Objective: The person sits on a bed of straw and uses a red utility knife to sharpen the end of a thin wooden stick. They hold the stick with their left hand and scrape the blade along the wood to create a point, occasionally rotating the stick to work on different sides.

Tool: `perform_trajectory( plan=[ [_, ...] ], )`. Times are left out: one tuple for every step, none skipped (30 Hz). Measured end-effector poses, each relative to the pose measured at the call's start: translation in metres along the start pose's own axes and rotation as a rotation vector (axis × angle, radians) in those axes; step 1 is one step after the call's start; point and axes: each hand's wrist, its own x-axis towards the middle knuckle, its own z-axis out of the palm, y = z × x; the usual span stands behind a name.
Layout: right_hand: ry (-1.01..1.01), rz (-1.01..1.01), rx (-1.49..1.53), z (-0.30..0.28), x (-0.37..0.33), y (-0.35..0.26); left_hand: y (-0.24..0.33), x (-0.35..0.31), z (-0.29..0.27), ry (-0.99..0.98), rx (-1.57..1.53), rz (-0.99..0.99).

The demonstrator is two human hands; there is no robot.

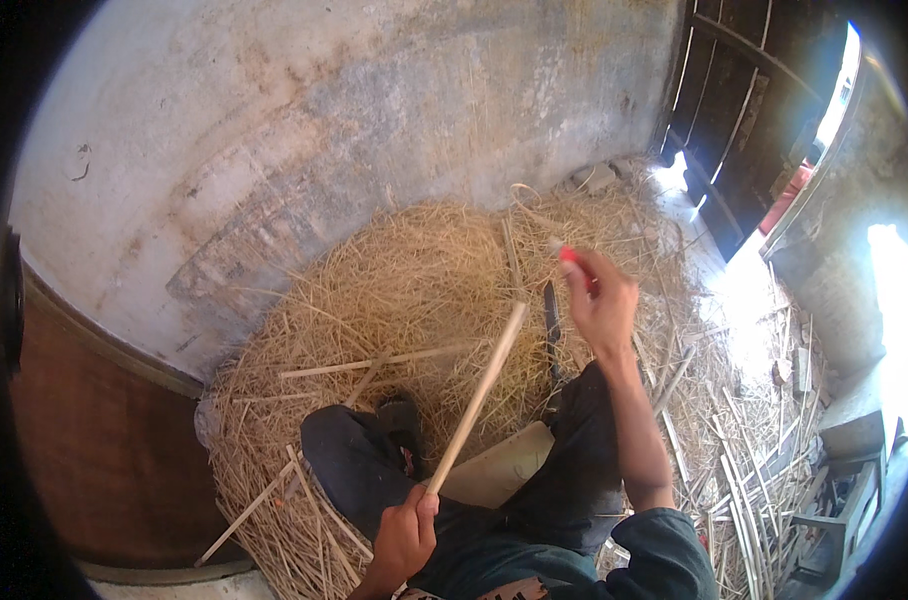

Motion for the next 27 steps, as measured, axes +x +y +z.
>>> perform_trajectory(
  plan=[
    [0.047, 0.061, -0.025, -0.004, 0.006, 0.005, -0.008, -0.003, 0.001, -0.027, -0.013, 0.014],
    [0.048, 0.072, -0.018, -0.006, 0.006, 0.008, -0.014, -0.002, 0.001, -0.054, -0.026, 0.029],
    [-0.009, 0.099, 0.010, -0.006, 0.002, 0.007, -0.017, 0.000, 0.000, -0.081, -0.170, -0.004],
    [-0.066, 0.126, 0.038, -0.004, -0.003, 0.005, -0.020, 0.004, -0.003, -0.107, -0.314, -0.036],
    [-0.123, 0.153, 0.066, -0.003, -0.009, 0.002, -0.022, 0.008, -0.005, -0.134, -0.458, -0.069],
    [-0.186, 0.170, 0.129, 0.000, -0.018, 0.001, -0.021, 0.015, -0.009, -0.205, -0.603, -0.165],
    [-0.233, 0.200, 0.252, 0.002, -0.028, -0.001, -0.017, 0.024, -0.014, -0.279, -0.749, -0.259],
    [-0.280, 0.230, 0.375, 0.004, -0.038, -0.002, -0.014, 0.032, -0.017, -0.353, -0.893, -0.355],
    [-0.324, 0.257, 0.499, 0.006, -0.047, -0.006, -0.012, 0.038, -0.017, -0.382, -0.909, -0.334],
    [-0.371, 0.313, 0.582, 0.005, -0.053, -0.015, -0.011, 0.043, -0.018, -0.409, -0.925, -0.316],
    [-0.418, 0.369, 0.666, 0.002, -0.058, -0.027, -0.010, 0.046, -0.018, -0.436, -0.941, -0.297],
    [-0.462, 0.427, 0.748, 0.001, -0.062, -0.036, -0.007, 0.049, -0.017, -0.449, -0.931, -0.283],
    [-0.450, 0.411, 0.761, 0.004, -0.066, -0.041, -0.005, 0.052, -0.017, -0.462, -0.920, -0.270],
    [-0.438, 0.395, 0.773, 0.006, -0.069, -0.045, -0.003, 0.054, -0.016, -0.476, -0.909, -0.256],
    [-0.429, 0.379, 0.789, 0.008, -0.072, -0.047, -0.004, 0.054, -0.014, -0.482, -0.906, -0.230],
    [-0.453, 0.441, 0.790, 0.005, -0.072, -0.050, -0.006, 0.056, -0.012, -0.489, -0.902, -0.203],
    [-0.452, 0.458, 0.799, 0.003, -0.072, -0.052, -0.007, 0.057, -0.011, -0.495, -0.899, -0.177],
    [-0.451, 0.475, 0.808, 0.002, -0.071, -0.054, -0.003, 0.056, -0.009, -0.413, -0.848, -0.142],
    [-0.451, 0.491, 0.817, 0.001, -0.071, -0.056, 0.004, 0.056, -0.005, -0.330, -0.796, -0.108],
    [-0.441, 0.489, 0.807, 0.002, -0.071, -0.059, 0.009, 0.057, -0.002, -0.247, -0.743, -0.075],
    [-0.430, 0.486, 0.796, 0.003, -0.071, -0.062, 0.013, 0.059, 0.003, -0.156, -0.680, -0.012],
    [-0.419, 0.482, 0.786, 0.004, -0.071, -0.065, 0.016, 0.062, 0.008, -0.065, -0.616, 0.049],
    [-0.412, 0.445, 0.779, 0.006, -0.072, -0.065, 0.018, 0.065, 0.009, 0.025, -0.551, 0.110],
    [-0.402, 0.407, 0.770, 0.009, -0.072, -0.064, 0.020, 0.067, 0.007, 0.017, -0.569, 0.076],
    [-0.393, 0.369, 0.761, 0.010, -0.073, -0.064, 0.023, 0.068, 0.004, 0.008, -0.588, 0.041],
    [-0.379, 0.311, 0.697, 0.007, -0.073, -0.063, 0.027, 0.069, 0.001, -0.001, -0.606, 0.006],
    [-0.370, 0.251, 0.637, 0.005, -0.074, -0.062, 0.031, 0.068, -0.001, 0.024, -0.619, -0.006]
  ],
)
